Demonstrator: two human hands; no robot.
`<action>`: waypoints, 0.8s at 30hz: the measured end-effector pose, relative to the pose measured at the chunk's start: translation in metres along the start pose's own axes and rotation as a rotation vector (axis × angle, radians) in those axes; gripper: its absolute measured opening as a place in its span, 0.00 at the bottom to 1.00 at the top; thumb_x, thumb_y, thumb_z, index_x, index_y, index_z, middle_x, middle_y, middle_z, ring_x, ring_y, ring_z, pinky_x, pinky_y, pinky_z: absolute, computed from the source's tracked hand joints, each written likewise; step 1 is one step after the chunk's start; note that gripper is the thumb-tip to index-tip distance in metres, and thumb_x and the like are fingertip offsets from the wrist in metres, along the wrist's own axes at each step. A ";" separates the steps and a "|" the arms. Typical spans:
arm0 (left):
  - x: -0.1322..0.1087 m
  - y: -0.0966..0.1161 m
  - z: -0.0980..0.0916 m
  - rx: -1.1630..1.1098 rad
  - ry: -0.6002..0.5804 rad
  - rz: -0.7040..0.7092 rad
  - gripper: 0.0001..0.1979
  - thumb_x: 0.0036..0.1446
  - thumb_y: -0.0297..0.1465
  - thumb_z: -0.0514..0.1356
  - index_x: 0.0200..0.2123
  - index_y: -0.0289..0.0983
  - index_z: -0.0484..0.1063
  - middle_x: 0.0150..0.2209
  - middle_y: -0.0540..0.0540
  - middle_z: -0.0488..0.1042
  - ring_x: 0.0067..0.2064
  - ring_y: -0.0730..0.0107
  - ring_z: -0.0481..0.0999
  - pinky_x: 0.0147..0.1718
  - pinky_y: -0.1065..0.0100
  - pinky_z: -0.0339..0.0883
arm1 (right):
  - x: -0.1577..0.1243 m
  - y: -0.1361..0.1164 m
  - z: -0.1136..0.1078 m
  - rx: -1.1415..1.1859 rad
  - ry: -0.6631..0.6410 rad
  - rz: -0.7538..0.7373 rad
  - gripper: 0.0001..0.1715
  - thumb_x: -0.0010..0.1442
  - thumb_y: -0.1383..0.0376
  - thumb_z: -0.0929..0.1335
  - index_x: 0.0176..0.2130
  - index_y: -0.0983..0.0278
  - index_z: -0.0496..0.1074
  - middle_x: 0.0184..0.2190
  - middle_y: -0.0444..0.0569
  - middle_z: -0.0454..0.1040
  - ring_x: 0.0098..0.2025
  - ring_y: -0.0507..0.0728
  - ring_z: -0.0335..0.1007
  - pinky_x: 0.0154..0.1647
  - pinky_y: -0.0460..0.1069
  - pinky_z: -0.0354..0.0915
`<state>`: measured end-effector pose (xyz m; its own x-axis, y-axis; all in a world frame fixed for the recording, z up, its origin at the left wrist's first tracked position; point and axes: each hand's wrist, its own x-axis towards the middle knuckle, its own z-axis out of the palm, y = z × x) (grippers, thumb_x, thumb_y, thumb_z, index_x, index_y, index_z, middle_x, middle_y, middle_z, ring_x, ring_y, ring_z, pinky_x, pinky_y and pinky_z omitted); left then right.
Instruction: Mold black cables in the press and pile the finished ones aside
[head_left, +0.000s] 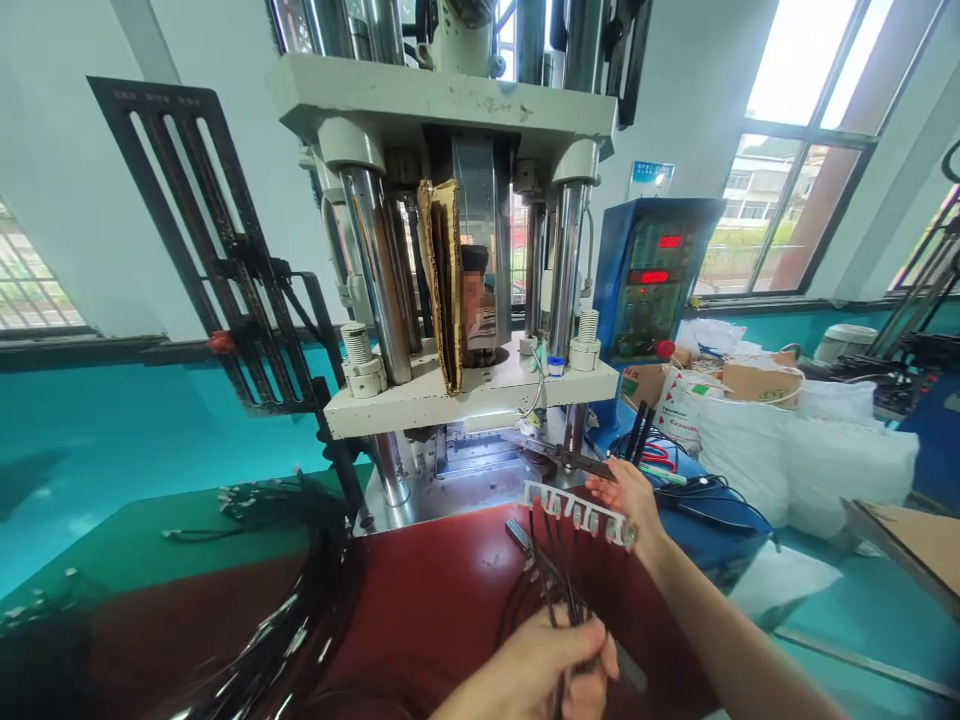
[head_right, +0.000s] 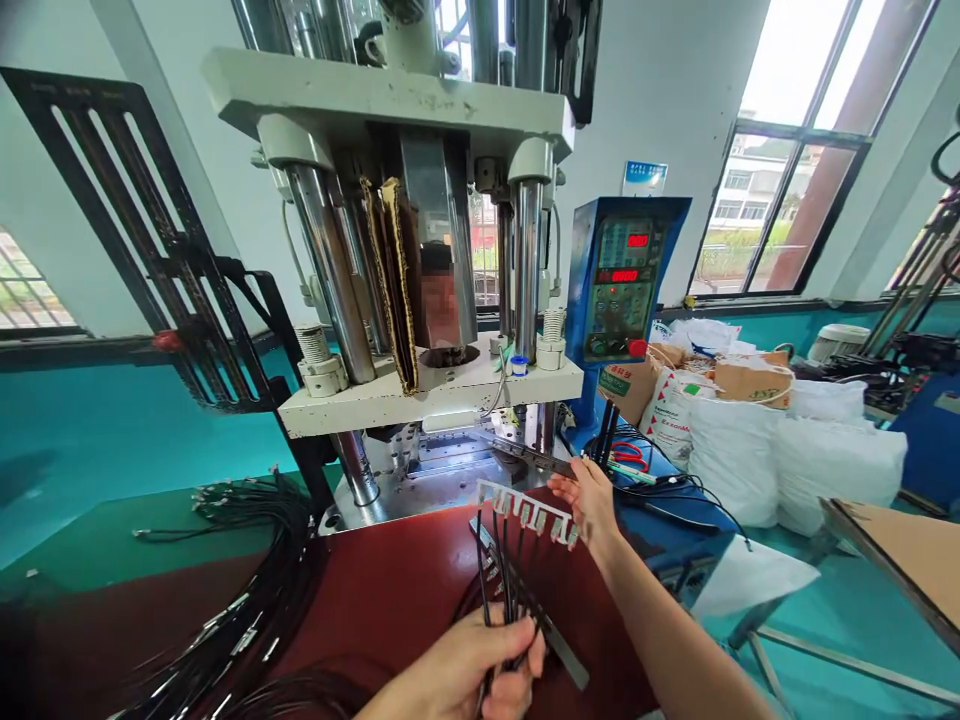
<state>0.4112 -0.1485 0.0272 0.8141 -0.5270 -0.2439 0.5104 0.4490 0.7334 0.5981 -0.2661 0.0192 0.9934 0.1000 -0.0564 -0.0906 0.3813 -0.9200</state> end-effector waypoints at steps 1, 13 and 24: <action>-0.001 -0.005 0.005 0.050 -0.002 0.007 0.20 0.42 0.45 0.61 0.23 0.33 0.65 0.10 0.56 0.55 0.12 0.83 0.49 0.13 0.75 0.37 | -0.003 -0.002 -0.012 -0.008 0.007 0.001 0.16 0.45 0.58 0.71 0.30 0.63 0.63 0.19 0.45 0.73 0.23 0.55 0.72 0.22 0.45 0.66; -0.001 -0.009 0.020 0.173 0.041 -0.015 0.14 0.48 0.40 0.58 0.24 0.33 0.66 0.12 0.55 0.57 0.12 0.81 0.52 0.11 0.75 0.47 | -0.050 0.000 -0.121 -0.698 -0.287 -0.132 0.10 0.47 0.62 0.68 0.31 0.64 0.70 0.25 0.46 0.69 0.29 0.57 0.66 0.32 0.52 0.62; 0.007 -0.024 0.025 0.344 0.084 -0.188 0.15 0.41 0.40 0.59 0.21 0.32 0.67 0.09 0.55 0.58 0.11 0.81 0.53 0.11 0.75 0.44 | -0.098 -0.061 -0.061 -0.972 -0.562 -0.355 0.16 0.59 0.59 0.58 0.39 0.64 0.68 0.32 0.48 0.71 0.34 0.55 0.66 0.35 0.48 0.61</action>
<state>0.3972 -0.1811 0.0236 0.7426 -0.5098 -0.4344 0.5415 0.0754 0.8373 0.5108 -0.3551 0.0568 0.7596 0.6128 0.2180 0.5181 -0.3675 -0.7724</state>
